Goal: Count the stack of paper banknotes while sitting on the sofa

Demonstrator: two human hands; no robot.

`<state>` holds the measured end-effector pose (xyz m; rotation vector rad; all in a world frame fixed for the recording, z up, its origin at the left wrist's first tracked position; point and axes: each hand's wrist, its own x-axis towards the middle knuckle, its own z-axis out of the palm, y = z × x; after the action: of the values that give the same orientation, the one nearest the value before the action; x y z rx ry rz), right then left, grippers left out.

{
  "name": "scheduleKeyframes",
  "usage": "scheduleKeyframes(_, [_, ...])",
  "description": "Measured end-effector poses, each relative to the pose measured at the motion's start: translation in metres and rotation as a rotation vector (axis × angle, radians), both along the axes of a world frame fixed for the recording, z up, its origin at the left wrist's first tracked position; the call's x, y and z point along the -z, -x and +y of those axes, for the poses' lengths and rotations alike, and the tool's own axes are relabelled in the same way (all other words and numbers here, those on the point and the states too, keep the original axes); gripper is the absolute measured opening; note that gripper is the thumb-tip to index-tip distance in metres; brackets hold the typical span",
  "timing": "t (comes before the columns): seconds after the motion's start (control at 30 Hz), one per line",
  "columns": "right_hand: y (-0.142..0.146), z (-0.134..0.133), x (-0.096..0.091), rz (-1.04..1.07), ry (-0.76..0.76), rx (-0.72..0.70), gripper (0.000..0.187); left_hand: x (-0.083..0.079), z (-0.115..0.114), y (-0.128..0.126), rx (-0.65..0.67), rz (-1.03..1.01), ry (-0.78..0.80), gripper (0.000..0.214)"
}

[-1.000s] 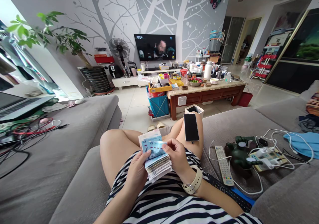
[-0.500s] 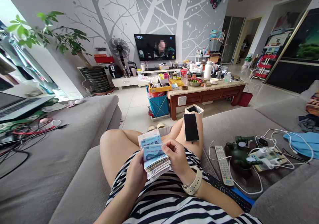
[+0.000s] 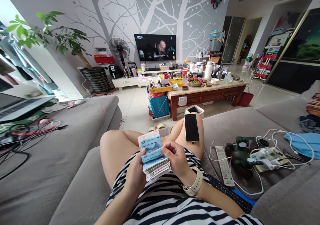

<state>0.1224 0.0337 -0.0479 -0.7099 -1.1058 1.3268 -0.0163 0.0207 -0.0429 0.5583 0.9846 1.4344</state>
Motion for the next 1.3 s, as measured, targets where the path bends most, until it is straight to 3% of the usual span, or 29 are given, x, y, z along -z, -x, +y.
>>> scheduleKeyframes(0.47, [-0.003,-0.002,-0.004,-0.062,-0.111,0.003,0.034,-0.002,0.001,-0.002,0.005,-0.058,-0.022,0.025])
scheduleKeyframes(0.67, [-0.001,-0.002,-0.006,-0.094,-0.035,0.033,0.029,-0.006,-0.001,-0.001,-0.014,-0.059,-0.010,0.020])
scheduleKeyframes(0.83, [0.000,0.003,-0.002,-0.057,-0.025,0.060,0.032,-0.011,-0.003,-0.002,0.044,-0.091,-0.030,0.020])
scheduleKeyframes(1.03, [0.001,0.006,-0.001,0.017,0.019,0.053,0.033,-0.008,-0.004,-0.001,0.105,-0.077,-0.049,0.021])
scheduleKeyframes(1.3, [-0.002,0.005,-0.002,-0.065,0.007,0.019,0.032,-0.007,-0.004,-0.001,0.111,-0.046,-0.042,0.021])
